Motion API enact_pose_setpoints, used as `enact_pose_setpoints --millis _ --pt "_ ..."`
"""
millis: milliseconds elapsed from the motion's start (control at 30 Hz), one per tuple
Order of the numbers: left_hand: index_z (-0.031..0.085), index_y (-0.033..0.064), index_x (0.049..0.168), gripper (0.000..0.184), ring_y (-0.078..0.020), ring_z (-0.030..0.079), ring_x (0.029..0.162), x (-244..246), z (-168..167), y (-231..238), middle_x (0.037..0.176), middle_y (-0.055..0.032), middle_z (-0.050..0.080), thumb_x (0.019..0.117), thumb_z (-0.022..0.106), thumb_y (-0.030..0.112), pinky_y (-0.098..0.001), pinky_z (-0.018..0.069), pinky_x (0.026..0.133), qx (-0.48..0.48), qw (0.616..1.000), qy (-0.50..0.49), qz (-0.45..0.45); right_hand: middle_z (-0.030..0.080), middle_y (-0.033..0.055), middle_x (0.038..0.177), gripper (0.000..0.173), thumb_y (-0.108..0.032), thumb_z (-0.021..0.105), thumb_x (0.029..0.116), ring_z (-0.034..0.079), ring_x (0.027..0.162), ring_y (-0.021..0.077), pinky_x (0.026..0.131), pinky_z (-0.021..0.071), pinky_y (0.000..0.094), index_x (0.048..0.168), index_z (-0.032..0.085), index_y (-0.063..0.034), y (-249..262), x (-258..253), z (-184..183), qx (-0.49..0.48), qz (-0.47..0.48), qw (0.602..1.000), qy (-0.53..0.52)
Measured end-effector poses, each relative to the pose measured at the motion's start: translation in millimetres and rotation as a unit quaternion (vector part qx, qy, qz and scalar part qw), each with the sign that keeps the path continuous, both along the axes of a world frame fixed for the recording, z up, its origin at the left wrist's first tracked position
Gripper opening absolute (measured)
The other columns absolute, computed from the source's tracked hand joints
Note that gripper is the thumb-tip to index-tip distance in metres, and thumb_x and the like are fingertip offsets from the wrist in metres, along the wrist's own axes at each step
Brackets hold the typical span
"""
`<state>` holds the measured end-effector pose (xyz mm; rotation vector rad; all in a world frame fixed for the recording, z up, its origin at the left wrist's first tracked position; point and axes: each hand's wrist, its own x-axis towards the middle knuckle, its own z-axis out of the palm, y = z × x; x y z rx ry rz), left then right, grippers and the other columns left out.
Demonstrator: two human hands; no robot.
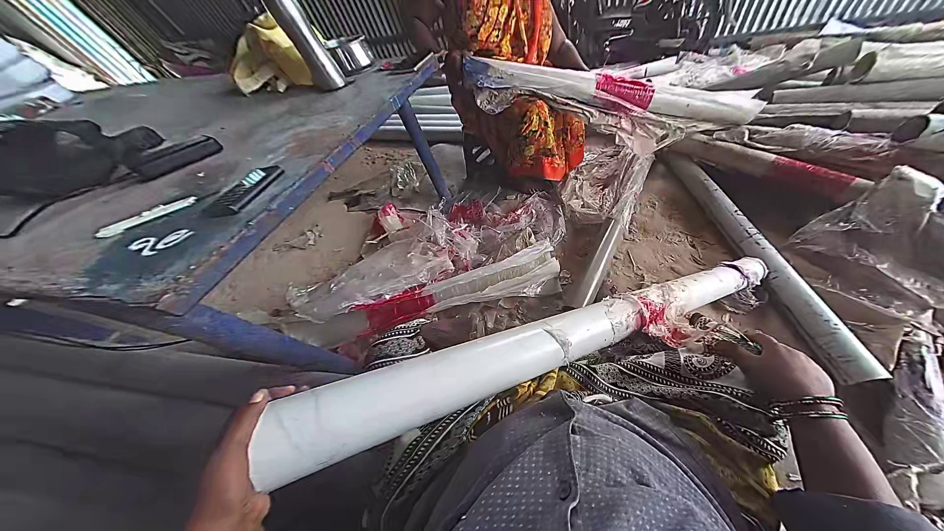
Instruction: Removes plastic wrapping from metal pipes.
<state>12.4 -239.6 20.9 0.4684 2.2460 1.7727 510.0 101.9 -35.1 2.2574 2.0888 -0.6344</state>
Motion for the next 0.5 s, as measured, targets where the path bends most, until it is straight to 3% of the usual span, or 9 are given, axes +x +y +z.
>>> enact_pose_setpoints --millis 267,500 --pt "0.059 0.0098 0.110 0.032 -0.0038 0.066 0.104 18 -6 -28 0.107 0.0064 0.069 0.1038 0.031 0.024 -0.0253 0.0533 0.094 0.011 1.000 -0.010 -0.023 0.067 0.0319 0.121 0.050 -0.044 0.059 0.1029 0.062 0.117 0.0515 0.095 0.0431 0.0717 0.135 0.064 -0.0058 12 -12 6 -0.012 0.035 0.999 -0.026" --pt "0.056 0.0073 0.115 0.029 -0.0059 0.063 0.111 18 -22 -41 0.115 0.0041 0.068 0.1023 0.033 0.020 -0.0287 0.0518 0.098 0.030 0.998 -0.019 -0.052 0.068 0.0323 0.117 0.047 -0.041 0.061 0.1028 0.063 0.113 0.0533 0.092 0.0442 0.0721 0.133 0.065 -0.0051 16 -2 -16 -0.014 0.021 0.998 -0.062"
